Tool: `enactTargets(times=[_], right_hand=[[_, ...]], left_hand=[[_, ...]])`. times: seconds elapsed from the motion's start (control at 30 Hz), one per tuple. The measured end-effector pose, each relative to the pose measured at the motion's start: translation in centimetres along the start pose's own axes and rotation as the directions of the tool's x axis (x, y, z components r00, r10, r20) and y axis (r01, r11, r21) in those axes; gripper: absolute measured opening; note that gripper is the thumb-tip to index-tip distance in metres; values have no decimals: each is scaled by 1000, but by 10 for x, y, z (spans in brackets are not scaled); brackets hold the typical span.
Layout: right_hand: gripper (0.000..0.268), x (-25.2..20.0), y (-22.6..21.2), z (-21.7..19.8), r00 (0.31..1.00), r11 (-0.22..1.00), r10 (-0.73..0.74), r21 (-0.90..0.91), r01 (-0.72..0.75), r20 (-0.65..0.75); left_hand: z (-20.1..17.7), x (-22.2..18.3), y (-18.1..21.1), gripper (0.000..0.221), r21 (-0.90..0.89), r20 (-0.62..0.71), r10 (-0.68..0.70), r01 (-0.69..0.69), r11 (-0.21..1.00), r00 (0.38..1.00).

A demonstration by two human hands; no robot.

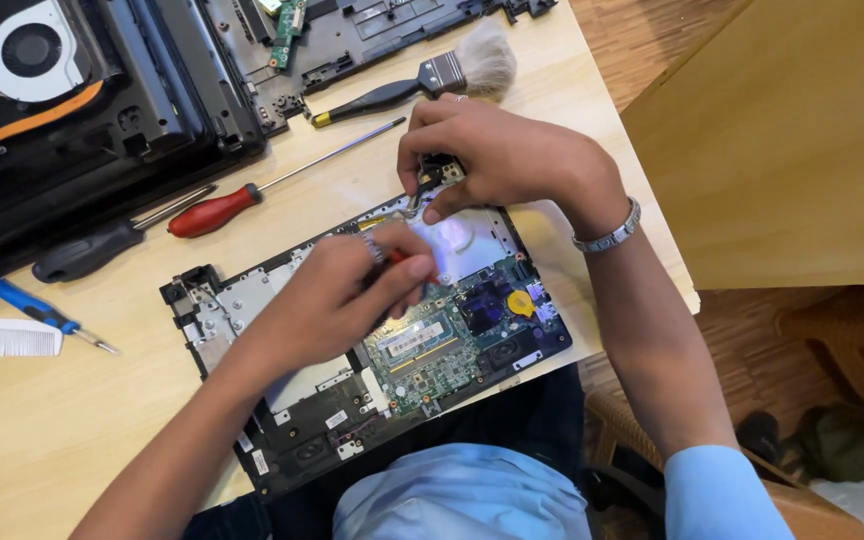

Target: Removing the motherboard and internal components from a laptop casing using manual tools.

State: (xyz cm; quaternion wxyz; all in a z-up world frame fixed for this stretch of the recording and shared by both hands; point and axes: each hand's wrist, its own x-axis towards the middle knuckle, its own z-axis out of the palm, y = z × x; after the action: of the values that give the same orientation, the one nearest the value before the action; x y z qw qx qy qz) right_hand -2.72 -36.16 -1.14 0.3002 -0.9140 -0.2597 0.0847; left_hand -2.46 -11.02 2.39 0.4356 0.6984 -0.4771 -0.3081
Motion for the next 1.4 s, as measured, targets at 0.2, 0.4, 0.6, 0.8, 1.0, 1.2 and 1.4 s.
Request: enactTargets(times=[0.2, 0.4, 0.6, 0.8, 1.0, 1.2, 1.4], right_hand=[[37, 2, 14, 1, 999, 998, -26, 52, 25, 24], [30, 3, 13, 4, 999, 998, -46, 30, 47, -22], [32, 3, 16, 7, 996, 997, -77, -4, 77, -50], [36, 1, 14, 6, 995, 996, -84, 0, 84, -54], [36, 2, 16, 8, 995, 996, -92, -14, 92, -46], [36, 3, 18, 8, 992, 993, -115, -9, 115, -55], [37, 2, 16, 8, 994, 995, -97, -26, 96, -49]], left_hand=[[22, 47, -6, 23, -45, 27, 46, -45, 998, 999], [30, 48, -14, 24, 115, -3, 143, -142, 983, 990], [38, 37, -6, 20, 219, -58, 315, -296, 930, 947], [46, 12, 21, 10, 291, 3, 521, -499, 816, 854], [65, 7, 8, 12, 392, 29, 622, -581, 713, 783], [65, 8, 3, 11, 456, 108, 641, -611, 647, 760], [65, 10, 4, 12, 387, 26, 598, -560, 733, 801]])
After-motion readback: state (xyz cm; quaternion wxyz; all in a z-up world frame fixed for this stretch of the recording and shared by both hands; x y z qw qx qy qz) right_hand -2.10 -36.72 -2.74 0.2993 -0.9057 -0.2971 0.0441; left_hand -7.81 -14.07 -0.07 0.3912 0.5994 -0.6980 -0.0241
